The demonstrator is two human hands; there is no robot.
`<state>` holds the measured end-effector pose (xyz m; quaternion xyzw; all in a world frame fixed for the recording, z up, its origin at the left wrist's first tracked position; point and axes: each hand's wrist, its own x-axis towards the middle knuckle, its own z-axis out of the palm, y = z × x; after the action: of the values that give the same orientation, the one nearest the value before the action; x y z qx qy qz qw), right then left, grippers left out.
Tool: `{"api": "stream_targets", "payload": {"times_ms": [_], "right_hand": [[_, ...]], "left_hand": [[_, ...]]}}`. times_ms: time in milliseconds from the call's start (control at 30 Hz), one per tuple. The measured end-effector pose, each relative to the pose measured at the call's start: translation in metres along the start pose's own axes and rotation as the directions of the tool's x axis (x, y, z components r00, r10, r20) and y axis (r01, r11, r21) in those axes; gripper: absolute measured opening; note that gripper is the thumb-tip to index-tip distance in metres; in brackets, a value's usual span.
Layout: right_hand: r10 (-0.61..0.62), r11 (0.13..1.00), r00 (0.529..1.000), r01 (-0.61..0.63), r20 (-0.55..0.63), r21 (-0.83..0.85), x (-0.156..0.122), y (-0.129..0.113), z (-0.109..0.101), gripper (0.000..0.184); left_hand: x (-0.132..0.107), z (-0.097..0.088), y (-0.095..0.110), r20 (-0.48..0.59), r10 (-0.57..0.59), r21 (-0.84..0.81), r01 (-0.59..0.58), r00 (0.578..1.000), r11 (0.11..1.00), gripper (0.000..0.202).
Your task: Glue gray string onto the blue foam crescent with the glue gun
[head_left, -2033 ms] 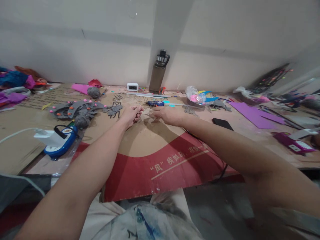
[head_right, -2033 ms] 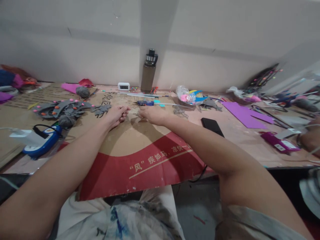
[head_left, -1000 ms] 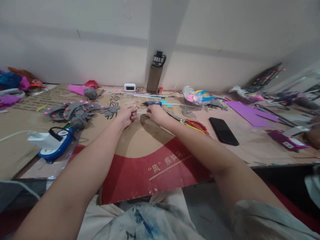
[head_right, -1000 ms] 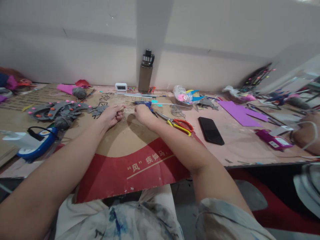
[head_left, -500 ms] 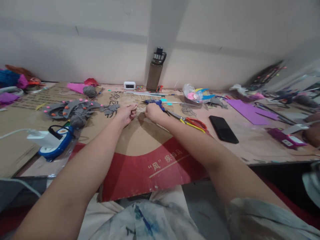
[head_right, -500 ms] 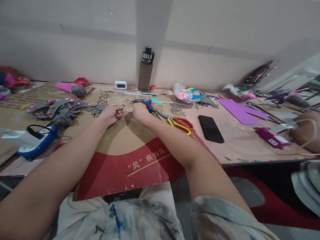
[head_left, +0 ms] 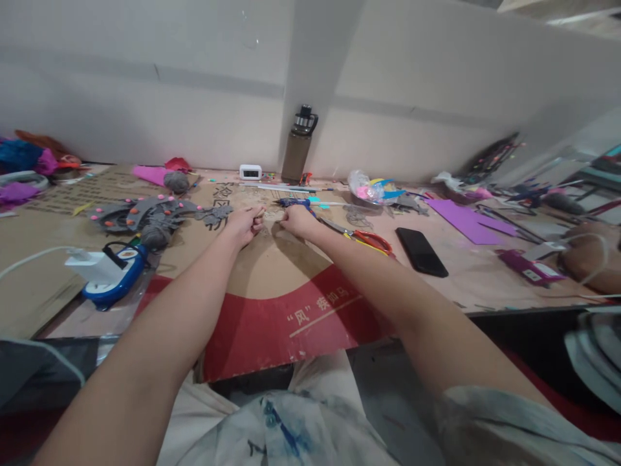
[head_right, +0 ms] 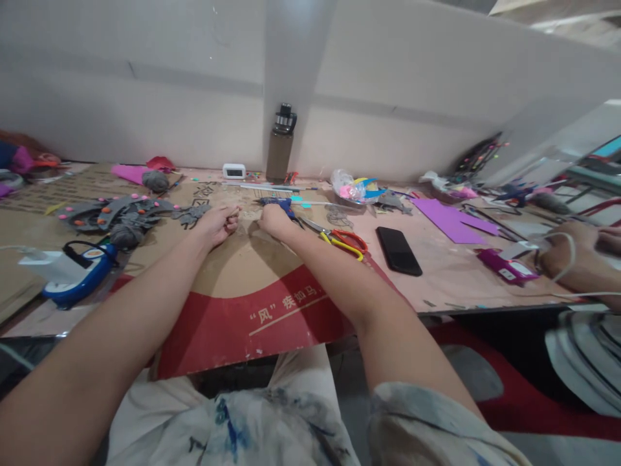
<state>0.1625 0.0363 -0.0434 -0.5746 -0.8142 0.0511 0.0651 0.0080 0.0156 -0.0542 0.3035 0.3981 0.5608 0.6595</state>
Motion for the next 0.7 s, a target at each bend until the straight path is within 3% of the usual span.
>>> {"api": "stream_targets", "payload": {"times_ms": [367,500,600,700], "right_hand": [[0.050,0.999,0.998,-0.051,-0.026,-0.011,0.004,-0.016,0.000,0.026],[0.055,0.998,0.996,-0.055,-0.067,0.004,-0.001,-0.011,0.007,0.026],[-0.011,0.999,0.995,0.015,-0.099,0.032,-0.005,0.001,0.010,0.031],[-0.152,0.986,0.981,0.159,-0.124,0.051,-0.005,0.010,0.011,0.034]], "left_hand": [[-0.003,-0.001,0.001,0.013,-0.016,0.006,0.015,1.000,1.000,0.017],[-0.006,0.000,0.002,0.014,-0.010,0.009,0.009,1.000,1.000,0.020],[-0.005,-0.001,0.002,0.021,-0.013,0.010,0.013,1.000,1.000,0.021],[-0.002,-0.002,0.002,0.029,-0.011,0.007,0.011,1.000,1.000,0.020]]}}
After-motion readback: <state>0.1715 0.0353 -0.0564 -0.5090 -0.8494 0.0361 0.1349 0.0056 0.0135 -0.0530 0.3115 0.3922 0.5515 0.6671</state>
